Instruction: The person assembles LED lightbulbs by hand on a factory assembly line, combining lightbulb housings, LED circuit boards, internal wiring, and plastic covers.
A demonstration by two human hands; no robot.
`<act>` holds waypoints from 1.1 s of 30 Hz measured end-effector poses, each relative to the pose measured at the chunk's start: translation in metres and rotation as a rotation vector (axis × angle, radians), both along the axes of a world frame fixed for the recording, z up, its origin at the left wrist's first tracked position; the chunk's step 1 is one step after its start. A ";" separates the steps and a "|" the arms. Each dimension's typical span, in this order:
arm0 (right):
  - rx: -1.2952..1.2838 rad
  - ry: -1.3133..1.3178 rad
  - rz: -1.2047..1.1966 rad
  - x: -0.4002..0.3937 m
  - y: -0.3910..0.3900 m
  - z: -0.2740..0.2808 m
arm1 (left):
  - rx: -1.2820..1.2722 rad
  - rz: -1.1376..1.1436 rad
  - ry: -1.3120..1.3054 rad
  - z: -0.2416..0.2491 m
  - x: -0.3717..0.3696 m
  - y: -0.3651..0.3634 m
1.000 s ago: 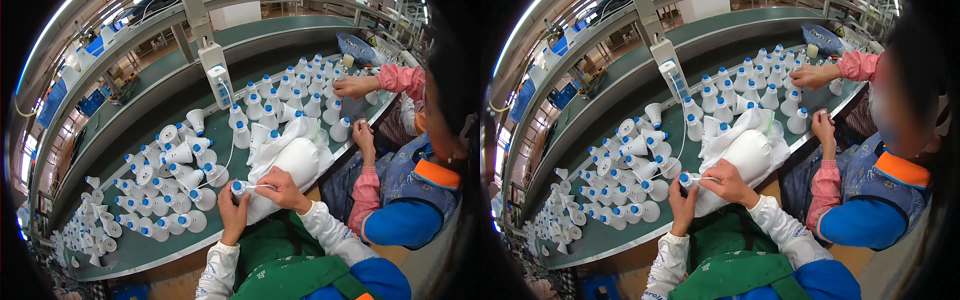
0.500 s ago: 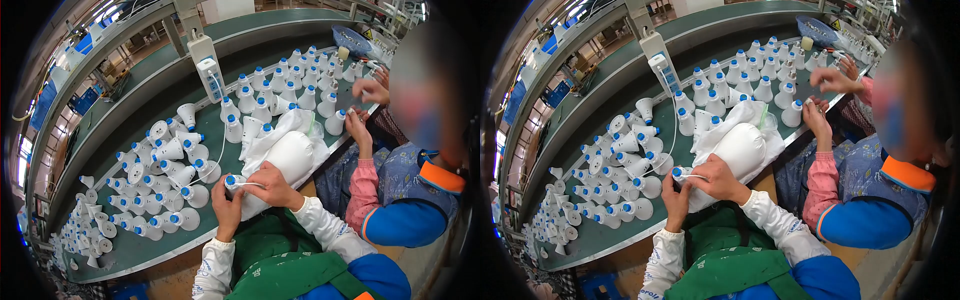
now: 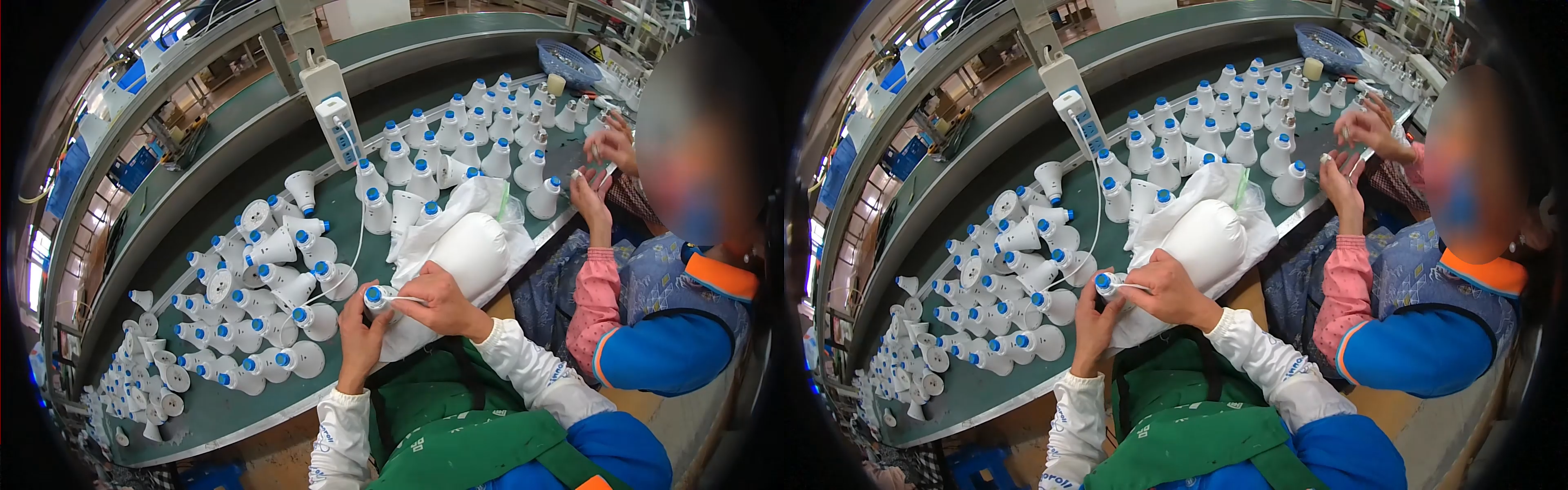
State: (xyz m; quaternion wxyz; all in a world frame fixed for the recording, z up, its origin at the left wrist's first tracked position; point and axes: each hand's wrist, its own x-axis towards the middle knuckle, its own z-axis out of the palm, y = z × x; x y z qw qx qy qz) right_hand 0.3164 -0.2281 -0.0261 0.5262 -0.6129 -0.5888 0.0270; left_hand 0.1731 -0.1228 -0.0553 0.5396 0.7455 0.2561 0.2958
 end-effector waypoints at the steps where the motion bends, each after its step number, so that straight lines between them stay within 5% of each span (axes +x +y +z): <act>1: 0.010 0.014 -0.005 -0.001 0.000 0.001 | -0.075 -0.052 -0.002 0.002 0.001 0.001; 5: 0.015 0.053 0.010 -0.001 0.001 0.002 | 0.130 -0.004 0.097 0.019 0.006 -0.006; 10: -0.002 0.014 0.002 0.001 0.000 0.002 | -0.138 0.022 0.029 0.016 0.006 -0.005; 17: 0.025 0.032 0.004 -0.001 0.002 0.003 | 0.013 -0.116 0.002 0.011 0.000 0.009; 19: 0.029 0.026 -0.002 -0.001 0.002 0.003 | -0.022 0.001 0.071 0.027 0.003 -0.001; 25: 0.038 0.024 0.004 0.000 0.001 0.003 | -0.236 -0.114 0.035 0.027 0.002 0.007; 33: 0.044 0.024 0.006 -0.001 0.001 0.005 | -0.133 -0.079 0.024 0.019 0.004 0.005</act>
